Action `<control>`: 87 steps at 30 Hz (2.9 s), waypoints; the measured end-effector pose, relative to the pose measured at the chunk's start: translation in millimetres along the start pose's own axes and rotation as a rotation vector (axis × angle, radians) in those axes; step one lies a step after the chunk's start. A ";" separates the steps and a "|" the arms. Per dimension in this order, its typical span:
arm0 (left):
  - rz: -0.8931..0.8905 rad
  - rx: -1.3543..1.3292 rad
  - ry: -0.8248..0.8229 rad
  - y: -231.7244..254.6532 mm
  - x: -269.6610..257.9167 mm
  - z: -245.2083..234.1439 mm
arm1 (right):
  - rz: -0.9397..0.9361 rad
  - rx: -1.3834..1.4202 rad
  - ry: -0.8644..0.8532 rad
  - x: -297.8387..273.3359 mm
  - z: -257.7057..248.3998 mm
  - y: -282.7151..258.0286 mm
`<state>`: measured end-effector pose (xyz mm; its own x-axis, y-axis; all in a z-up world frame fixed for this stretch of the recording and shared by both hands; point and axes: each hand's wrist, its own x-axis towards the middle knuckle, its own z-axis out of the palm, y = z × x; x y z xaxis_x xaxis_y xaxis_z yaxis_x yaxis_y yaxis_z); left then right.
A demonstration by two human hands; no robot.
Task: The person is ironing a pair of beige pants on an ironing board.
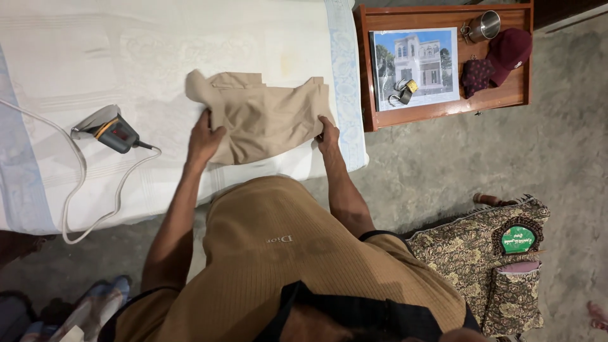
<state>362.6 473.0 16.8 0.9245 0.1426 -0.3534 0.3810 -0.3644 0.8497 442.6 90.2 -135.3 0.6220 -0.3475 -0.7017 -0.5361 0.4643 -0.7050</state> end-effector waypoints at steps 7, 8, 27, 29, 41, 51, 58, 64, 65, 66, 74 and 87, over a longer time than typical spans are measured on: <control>0.140 -0.071 -0.430 2.2 25.7 97.6 | -0.106 -0.148 -0.315 -50.1 11.1 -16.3; 0.109 -0.107 -0.572 14.0 22.9 104.8 | -0.087 -0.123 -0.431 -51.6 12.8 -12.2; -0.098 -0.199 0.026 -125.2 138.0 83.1 | -0.125 -0.091 -0.563 -113.3 41.7 20.0; -0.151 -0.179 -0.027 -101.3 136.8 87.4 | -0.096 0.064 -0.551 -115.2 34.8 12.5; -0.132 -0.567 0.067 -155.4 200.0 41.1 | -0.235 0.635 -0.319 -47.0 -68.9 -6.0; 0.343 0.098 0.725 -112.0 237.5 -236.6 | -0.378 0.502 -0.172 -27.0 -85.5 -41.6; 0.236 0.446 0.633 -53.5 198.8 -223.0 | -0.260 0.463 -0.202 -23.8 -65.7 -20.5; 0.228 0.188 0.303 -65.6 166.9 -103.4 | -0.198 0.306 -0.032 -30.8 -66.1 -16.8; 0.120 0.070 0.151 -88.2 169.9 -75.6 | -0.217 0.242 -0.013 -30.7 -66.5 -17.3; 0.012 -0.046 -0.002 -110.6 172.8 -47.8 | -0.235 0.178 0.007 -30.5 -67.2 -17.9; -0.337 0.003 -0.459 -172.9 37.6 89.1 | -0.393 -0.084 0.421 24.2 -104.1 10.7; -0.447 -0.263 0.008 -225.2 -59.0 14.2 | -0.531 -0.592 -0.658 -74.6 24.7 105.3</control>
<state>222.2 533.6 -159.3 0.6703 0.2393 -0.7024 0.7271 -0.0223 0.6862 353.8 185.2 -154.6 0.9543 0.2066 -0.2159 -0.1856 -0.1563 -0.9701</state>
